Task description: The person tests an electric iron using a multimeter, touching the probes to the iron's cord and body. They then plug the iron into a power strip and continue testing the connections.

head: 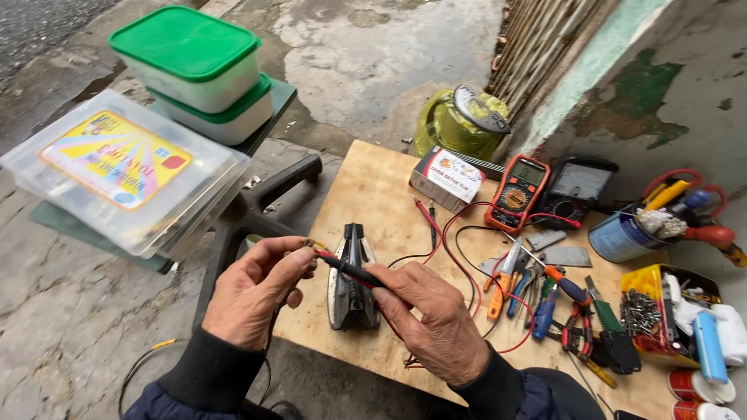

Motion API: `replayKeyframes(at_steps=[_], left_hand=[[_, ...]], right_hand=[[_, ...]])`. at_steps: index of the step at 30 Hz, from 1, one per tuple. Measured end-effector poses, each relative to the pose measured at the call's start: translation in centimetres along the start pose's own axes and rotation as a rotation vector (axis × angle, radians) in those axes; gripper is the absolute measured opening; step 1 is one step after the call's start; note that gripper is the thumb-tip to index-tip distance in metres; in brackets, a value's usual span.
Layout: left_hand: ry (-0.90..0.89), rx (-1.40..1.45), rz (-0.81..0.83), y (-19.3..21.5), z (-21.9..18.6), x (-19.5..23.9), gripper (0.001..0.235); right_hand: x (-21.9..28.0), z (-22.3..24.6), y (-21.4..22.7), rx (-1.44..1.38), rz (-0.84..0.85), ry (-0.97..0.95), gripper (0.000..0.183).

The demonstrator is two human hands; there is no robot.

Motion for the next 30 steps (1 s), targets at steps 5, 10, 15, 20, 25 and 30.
replayKeyframes(at_steps=[5, 10, 15, 20, 25, 30], left_hand=[[0.004, 0.019, -0.007, -0.8, -0.1, -0.1, 0.026], [0.002, 0.008, -0.013, -1.8, 0.1, -0.2, 0.026], [-0.031, -0.157, -0.089, -3.0, -1.5, 1.1, 0.029], [-0.021, -0.197, -0.151, -2.9, -0.7, 1.0, 0.023], [-0.090, -0.244, -0.180, -4.0, 0.3, -0.2, 0.024], [-0.005, -0.419, -0.242, -4.3, 3.0, -3.2, 0.022]], right_hand=[[0.0, 0.0, 0.5, -0.011, -0.008, 0.026, 0.033], [0.1, -0.4, 2.3, -0.031, 0.000, 0.035, 0.035], [1.7, -4.8, 9.3, 0.058, -0.017, -0.189, 0.041], [7.4, -19.1, 22.7, 0.184, -0.365, -1.025, 0.035], [11.5, -36.6, 29.7, 0.077, -0.704, -1.050, 0.021], [9.6, -46.8, 30.8, 0.545, -0.492, -0.981, 0.029]])
Point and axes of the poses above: each hand's wrist, its own x-axis away from the middle knuckle, its own y-axis out of the back of the hand, z = x × y, the point moved 5 cm from there along -x, towards the middle knuckle, and after that the axes turned 7 degrees about -x, right-handed, at the moved point
